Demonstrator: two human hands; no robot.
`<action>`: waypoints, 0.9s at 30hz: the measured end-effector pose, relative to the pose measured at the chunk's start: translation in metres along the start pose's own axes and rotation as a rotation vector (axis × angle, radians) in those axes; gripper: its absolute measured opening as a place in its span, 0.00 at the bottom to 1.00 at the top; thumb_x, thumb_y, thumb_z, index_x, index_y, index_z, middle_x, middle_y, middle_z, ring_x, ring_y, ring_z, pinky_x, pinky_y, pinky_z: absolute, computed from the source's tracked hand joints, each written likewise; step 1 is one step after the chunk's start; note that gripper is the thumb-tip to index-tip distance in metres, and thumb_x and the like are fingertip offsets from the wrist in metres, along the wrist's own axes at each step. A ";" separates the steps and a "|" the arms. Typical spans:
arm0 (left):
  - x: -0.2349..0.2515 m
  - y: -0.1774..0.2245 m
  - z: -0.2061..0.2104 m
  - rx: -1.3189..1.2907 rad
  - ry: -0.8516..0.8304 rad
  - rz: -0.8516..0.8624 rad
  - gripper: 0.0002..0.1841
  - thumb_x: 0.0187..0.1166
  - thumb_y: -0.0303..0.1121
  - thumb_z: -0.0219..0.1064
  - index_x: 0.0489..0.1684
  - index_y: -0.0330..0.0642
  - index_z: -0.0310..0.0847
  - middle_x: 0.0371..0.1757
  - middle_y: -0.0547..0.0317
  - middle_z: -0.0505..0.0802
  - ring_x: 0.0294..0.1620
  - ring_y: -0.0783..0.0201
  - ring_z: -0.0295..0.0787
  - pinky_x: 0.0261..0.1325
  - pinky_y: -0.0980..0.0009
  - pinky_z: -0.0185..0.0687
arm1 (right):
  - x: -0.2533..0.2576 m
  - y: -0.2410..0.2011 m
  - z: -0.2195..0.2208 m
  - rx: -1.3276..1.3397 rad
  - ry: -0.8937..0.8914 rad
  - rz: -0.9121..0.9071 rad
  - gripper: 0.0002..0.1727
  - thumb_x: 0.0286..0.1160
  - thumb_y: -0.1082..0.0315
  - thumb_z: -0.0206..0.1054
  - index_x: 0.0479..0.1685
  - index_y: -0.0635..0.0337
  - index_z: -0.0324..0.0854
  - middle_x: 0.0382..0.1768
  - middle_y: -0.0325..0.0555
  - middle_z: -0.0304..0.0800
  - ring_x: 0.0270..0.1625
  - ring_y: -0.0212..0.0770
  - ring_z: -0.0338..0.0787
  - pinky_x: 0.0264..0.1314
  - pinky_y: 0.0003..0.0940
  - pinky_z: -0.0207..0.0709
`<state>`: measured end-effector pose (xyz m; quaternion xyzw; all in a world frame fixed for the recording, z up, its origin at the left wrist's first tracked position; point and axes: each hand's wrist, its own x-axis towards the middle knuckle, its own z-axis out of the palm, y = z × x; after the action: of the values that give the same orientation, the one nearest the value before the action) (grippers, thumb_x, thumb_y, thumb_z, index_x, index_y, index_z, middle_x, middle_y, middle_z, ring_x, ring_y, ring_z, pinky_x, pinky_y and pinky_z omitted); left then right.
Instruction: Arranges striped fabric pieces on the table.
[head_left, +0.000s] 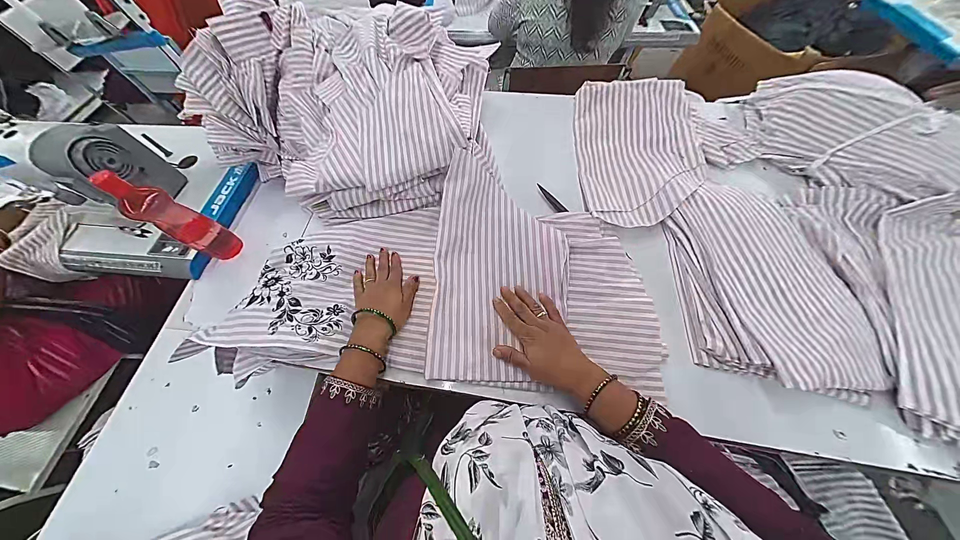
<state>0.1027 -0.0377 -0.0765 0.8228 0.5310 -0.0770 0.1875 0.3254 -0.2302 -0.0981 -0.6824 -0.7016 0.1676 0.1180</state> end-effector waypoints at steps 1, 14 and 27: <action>-0.001 0.006 0.001 -0.030 0.007 0.041 0.40 0.93 0.56 0.41 0.96 0.36 0.42 0.97 0.40 0.44 0.97 0.38 0.30 0.92 0.34 0.23 | 0.000 0.002 0.000 -0.004 0.011 -0.009 0.51 0.78 0.25 0.41 0.92 0.53 0.59 0.93 0.49 0.54 0.95 0.56 0.51 0.90 0.70 0.33; -0.005 0.037 0.025 -0.371 0.150 0.352 0.44 0.84 0.34 0.59 0.94 0.27 0.32 0.88 0.26 0.65 0.92 0.37 0.58 0.95 0.48 0.38 | -0.033 0.053 -0.029 -0.043 0.037 0.518 0.58 0.74 0.20 0.41 0.96 0.56 0.44 0.96 0.50 0.40 0.97 0.55 0.37 0.91 0.69 0.23; -0.043 -0.023 -0.024 -0.420 0.372 0.343 0.20 0.78 0.25 0.62 0.68 0.37 0.87 0.60 0.37 0.91 0.46 0.49 0.90 0.50 0.52 0.83 | -0.047 0.077 -0.026 -0.029 0.172 0.531 0.52 0.79 0.27 0.47 0.95 0.56 0.49 0.96 0.49 0.42 0.97 0.51 0.39 0.93 0.65 0.26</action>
<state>0.0615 -0.0563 -0.0460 0.8436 0.4139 0.2187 0.2629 0.4083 -0.2741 -0.1018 -0.8557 -0.4879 0.1241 0.1194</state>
